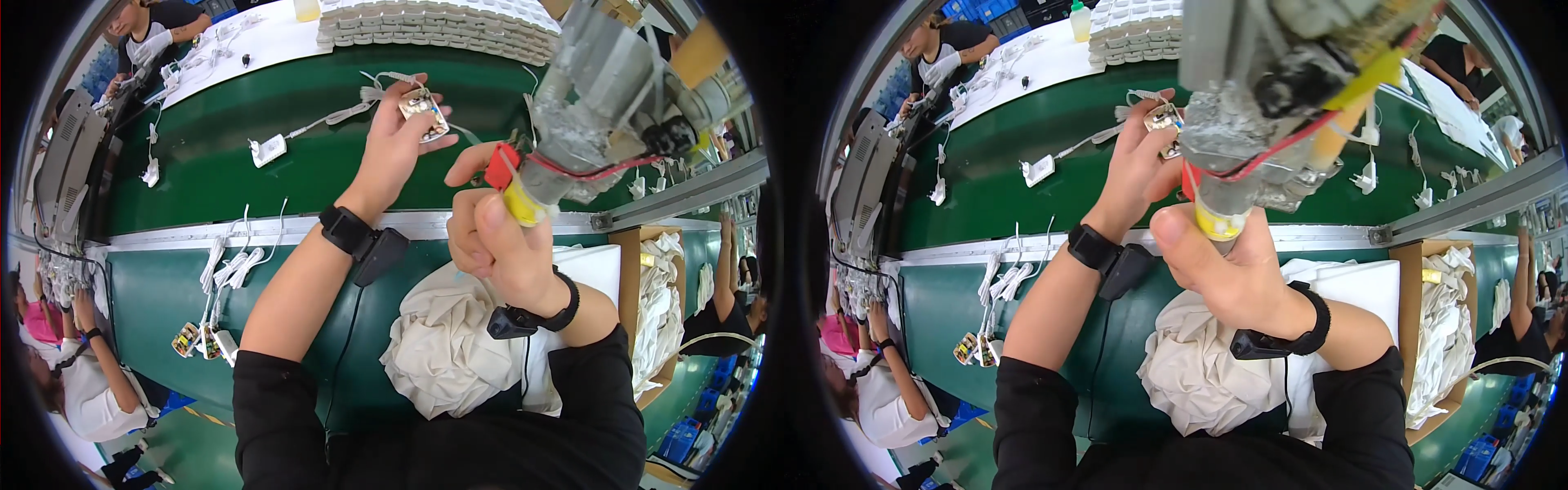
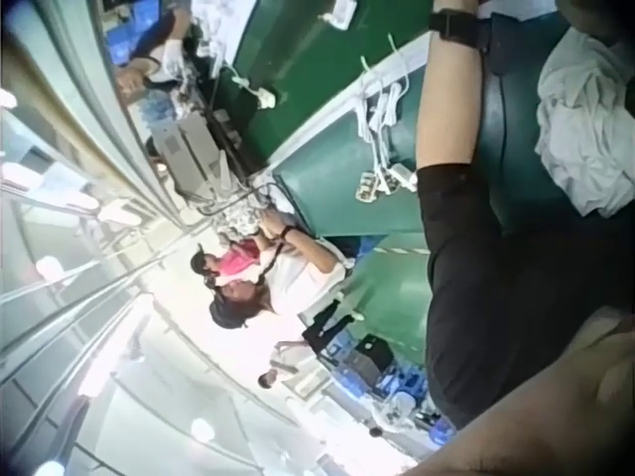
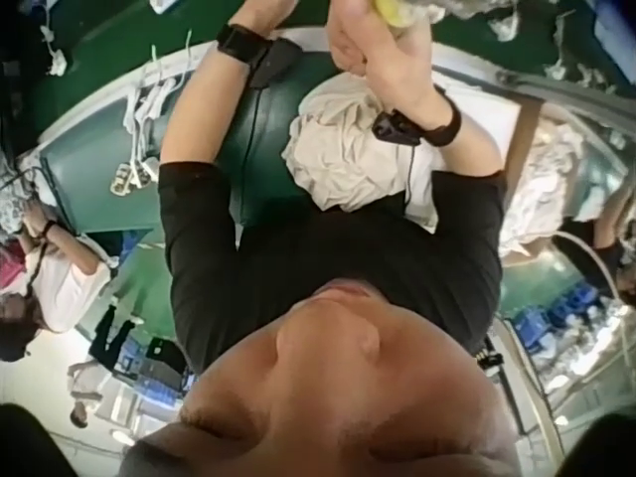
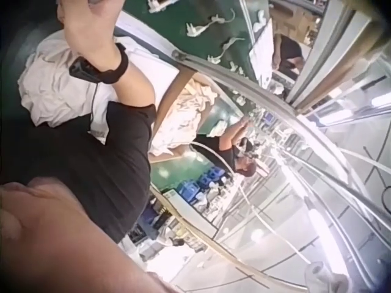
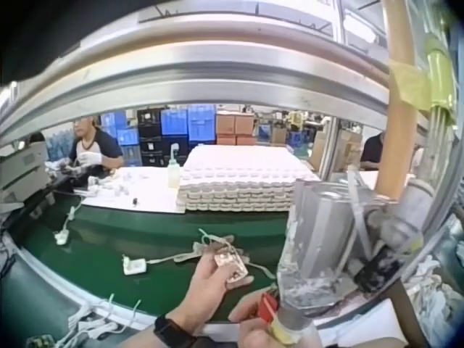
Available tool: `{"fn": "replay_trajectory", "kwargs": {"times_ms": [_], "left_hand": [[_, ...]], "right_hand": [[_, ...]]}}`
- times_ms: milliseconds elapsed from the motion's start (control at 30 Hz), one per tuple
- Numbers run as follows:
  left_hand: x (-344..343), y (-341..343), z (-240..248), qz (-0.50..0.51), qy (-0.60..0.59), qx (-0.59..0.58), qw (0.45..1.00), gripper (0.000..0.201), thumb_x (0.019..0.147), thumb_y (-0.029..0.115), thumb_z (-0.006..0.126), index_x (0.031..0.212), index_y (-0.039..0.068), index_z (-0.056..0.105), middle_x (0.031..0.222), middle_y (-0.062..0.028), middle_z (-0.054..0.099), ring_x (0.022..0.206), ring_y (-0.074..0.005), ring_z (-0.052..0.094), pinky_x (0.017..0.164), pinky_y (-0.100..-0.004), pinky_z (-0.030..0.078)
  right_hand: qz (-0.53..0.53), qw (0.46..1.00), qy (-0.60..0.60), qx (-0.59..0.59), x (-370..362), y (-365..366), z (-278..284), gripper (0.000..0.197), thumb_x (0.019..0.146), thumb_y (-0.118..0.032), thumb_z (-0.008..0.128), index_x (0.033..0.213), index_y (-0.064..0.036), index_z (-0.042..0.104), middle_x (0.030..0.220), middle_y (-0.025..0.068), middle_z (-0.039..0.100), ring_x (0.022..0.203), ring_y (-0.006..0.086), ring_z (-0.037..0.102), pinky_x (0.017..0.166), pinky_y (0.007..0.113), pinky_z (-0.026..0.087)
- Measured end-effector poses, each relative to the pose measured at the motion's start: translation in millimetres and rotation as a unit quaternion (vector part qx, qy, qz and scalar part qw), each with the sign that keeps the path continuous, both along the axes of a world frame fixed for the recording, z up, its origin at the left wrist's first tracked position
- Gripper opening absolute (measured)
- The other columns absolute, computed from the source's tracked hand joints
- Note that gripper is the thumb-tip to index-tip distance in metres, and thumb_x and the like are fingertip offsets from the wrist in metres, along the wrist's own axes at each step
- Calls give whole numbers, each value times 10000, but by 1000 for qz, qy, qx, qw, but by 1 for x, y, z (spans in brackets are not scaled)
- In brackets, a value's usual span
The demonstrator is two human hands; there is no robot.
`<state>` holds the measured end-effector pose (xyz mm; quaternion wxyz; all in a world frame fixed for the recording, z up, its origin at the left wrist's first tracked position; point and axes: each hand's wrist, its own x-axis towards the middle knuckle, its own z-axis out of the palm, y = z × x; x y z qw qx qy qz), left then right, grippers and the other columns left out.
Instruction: Assembling electronic components and wiring onto circuit boards at an assembly line station.
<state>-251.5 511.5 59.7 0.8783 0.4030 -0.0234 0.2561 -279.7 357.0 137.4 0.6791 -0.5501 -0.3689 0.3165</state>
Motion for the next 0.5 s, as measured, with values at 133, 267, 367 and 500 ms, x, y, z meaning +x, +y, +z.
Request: {"fn": "replay_trajectory", "kwargs": {"times_ms": [133,267,367,500], "left_hand": [[8,0,-10,39,65,308,948,471,798,99,591,1234,35,423,981,-135,520,862,-202,562,683,-305,487],[13,-33,-15,144,4,532,834,477,729,213,628,1137,14,482,972,-192,503,866,-340,522,695,-386,458],[13,-40,-12,53,48,575,815,479,724,278,630,1103,15,502,992,-200,492,873,-380,497,698,-412,443],[11,-34,-7,135,119,666,724,489,748,349,615,1081,6,510,999,-188,499,868,-355,508,684,-386,470]], "right_hand": [[30,999,-15,-1,0,1,6,478,921,-429,495,1101,-9,355,539,-18,343,419,46,299,396,204,244],[26,999,-18,3,-2,-1,13,447,931,-401,489,1093,-3,363,541,-16,348,419,45,299,398,203,253],[17,997,60,40,-3,-2,15,280,911,-221,574,1031,14,483,621,-53,444,493,16,358,436,188,277],[12,1000,-8,1,-1,1,15,437,931,-377,498,1097,3,362,546,-16,359,422,42,304,397,202,252]]}}
